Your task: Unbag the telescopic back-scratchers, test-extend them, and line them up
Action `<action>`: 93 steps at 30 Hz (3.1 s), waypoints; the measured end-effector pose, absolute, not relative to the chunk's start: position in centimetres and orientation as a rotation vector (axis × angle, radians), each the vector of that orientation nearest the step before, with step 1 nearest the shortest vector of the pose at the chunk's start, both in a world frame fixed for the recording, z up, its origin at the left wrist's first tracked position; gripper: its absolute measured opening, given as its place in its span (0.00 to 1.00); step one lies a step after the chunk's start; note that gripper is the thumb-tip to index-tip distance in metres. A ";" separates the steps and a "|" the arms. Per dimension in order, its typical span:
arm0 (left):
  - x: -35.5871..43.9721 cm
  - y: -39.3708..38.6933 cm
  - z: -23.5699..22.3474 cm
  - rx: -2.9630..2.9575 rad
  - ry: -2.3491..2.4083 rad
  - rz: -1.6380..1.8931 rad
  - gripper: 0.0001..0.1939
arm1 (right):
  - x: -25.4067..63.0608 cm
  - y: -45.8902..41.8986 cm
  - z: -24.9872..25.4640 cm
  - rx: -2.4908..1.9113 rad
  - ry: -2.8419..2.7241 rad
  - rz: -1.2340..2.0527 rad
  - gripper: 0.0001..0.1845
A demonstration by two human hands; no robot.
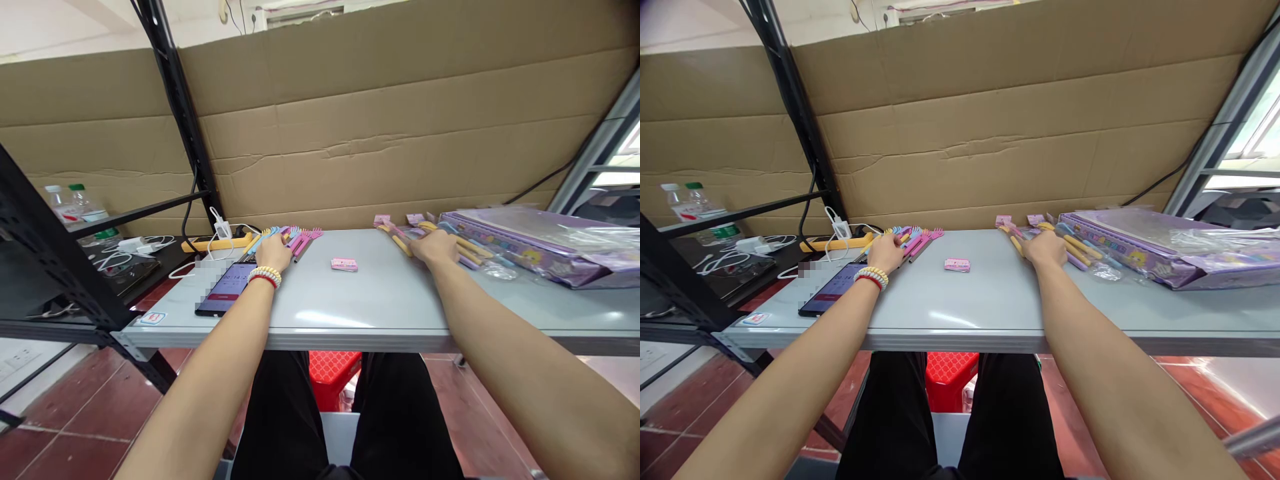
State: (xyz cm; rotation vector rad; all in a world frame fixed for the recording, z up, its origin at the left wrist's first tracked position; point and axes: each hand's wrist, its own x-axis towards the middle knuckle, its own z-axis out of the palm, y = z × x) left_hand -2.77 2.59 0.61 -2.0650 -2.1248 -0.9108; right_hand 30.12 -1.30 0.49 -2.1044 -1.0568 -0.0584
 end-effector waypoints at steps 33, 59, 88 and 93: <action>-1.5 1.9 1.0 -2.591 -1.608 -1.406 0.14 | 27.8 -0.7 1.7 -1.414 -1.393 -0.035 0.15; 0.3 0.9 2.8 -2.297 -1.641 -3.379 0.10 | 23.9 -2.1 1.8 -1.232 -1.455 -0.136 0.04; -0.4 1.2 2.4 -2.477 -1.337 -3.518 0.11 | 25.0 -1.2 1.6 -1.052 -1.341 0.441 0.19; -0.8 1.4 2.7 -2.206 -1.310 -3.696 0.07 | 25.1 -1.4 1.7 -1.025 -1.344 0.537 0.20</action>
